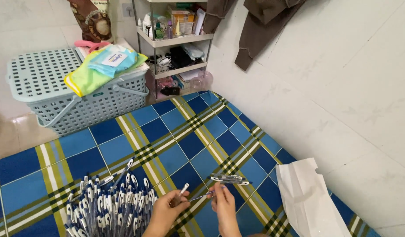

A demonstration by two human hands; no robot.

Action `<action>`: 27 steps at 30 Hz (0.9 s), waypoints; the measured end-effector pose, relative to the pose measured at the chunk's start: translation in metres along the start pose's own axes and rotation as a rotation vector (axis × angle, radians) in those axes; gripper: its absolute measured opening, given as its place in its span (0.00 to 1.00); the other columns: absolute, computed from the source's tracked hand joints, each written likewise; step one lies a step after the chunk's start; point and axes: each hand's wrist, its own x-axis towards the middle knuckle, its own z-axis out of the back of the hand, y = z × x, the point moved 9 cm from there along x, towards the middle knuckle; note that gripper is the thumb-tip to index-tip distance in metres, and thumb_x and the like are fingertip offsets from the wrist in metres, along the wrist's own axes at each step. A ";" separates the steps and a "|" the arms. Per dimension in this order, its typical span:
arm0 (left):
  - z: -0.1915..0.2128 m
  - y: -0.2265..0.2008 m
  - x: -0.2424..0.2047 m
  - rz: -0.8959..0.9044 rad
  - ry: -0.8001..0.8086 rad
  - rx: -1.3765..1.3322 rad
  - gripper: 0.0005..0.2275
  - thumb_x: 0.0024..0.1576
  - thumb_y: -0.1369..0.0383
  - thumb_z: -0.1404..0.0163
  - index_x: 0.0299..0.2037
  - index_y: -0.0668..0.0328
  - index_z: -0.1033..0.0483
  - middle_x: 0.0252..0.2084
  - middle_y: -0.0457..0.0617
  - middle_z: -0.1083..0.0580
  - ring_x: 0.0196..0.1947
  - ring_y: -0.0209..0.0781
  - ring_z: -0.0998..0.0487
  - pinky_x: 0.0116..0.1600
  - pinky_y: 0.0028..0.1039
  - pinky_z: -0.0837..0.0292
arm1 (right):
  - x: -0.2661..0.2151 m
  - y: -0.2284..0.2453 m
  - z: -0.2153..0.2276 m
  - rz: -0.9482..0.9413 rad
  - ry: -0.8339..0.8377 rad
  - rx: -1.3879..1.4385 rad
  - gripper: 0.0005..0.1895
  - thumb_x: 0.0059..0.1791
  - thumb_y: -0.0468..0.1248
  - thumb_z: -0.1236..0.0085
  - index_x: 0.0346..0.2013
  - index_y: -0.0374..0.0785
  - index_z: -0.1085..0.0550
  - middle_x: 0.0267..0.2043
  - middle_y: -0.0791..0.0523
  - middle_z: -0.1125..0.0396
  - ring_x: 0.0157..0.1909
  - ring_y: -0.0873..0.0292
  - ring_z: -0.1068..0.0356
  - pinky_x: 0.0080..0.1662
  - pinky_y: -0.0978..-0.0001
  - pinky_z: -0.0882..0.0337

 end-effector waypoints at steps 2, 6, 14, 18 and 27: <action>-0.004 -0.005 -0.007 0.022 0.014 -0.039 0.04 0.55 0.78 0.36 0.37 0.64 0.17 0.41 0.47 0.21 0.33 0.39 0.33 0.45 0.29 0.31 | -0.001 -0.004 0.000 0.011 -0.007 0.022 0.20 0.62 0.48 0.55 0.44 0.33 0.25 0.34 0.47 0.33 0.23 0.60 0.59 0.33 0.60 0.52; -0.006 0.006 0.000 0.037 0.010 -0.143 0.05 0.54 0.80 0.37 0.32 0.65 0.20 0.54 0.45 0.15 0.39 0.38 0.26 0.54 0.30 0.24 | 0.007 -0.009 0.009 0.052 -0.080 0.105 0.22 0.61 0.46 0.53 0.40 0.28 0.23 0.31 0.45 0.33 0.19 0.61 0.58 0.28 0.65 0.56; -0.007 -0.002 -0.008 0.015 0.055 -0.062 0.04 0.57 0.75 0.39 0.32 0.61 0.22 0.57 0.42 0.17 0.32 0.40 0.39 0.44 0.39 0.39 | 0.020 -0.025 0.008 0.002 -0.019 0.062 0.20 0.61 0.49 0.55 0.45 0.35 0.24 0.35 0.47 0.32 0.22 0.59 0.59 0.32 0.59 0.53; -0.008 -0.003 -0.008 0.002 0.043 -0.037 0.05 0.56 0.76 0.38 0.31 0.60 0.22 0.54 0.41 0.15 0.28 0.37 0.40 0.41 0.28 0.36 | 0.011 -0.020 0.001 -0.028 -0.023 0.043 0.20 0.61 0.49 0.54 0.44 0.35 0.25 0.34 0.47 0.34 0.24 0.59 0.59 0.33 0.59 0.53; -0.017 -0.029 -0.026 -0.038 0.181 0.294 0.24 0.62 0.52 0.51 0.70 0.34 0.30 0.46 0.43 0.28 0.35 0.37 0.34 0.46 0.42 0.41 | 0.030 -0.065 -0.003 -0.366 0.153 0.238 0.17 0.62 0.49 0.54 0.47 0.38 0.27 0.34 0.52 0.37 0.23 0.60 0.58 0.30 0.61 0.52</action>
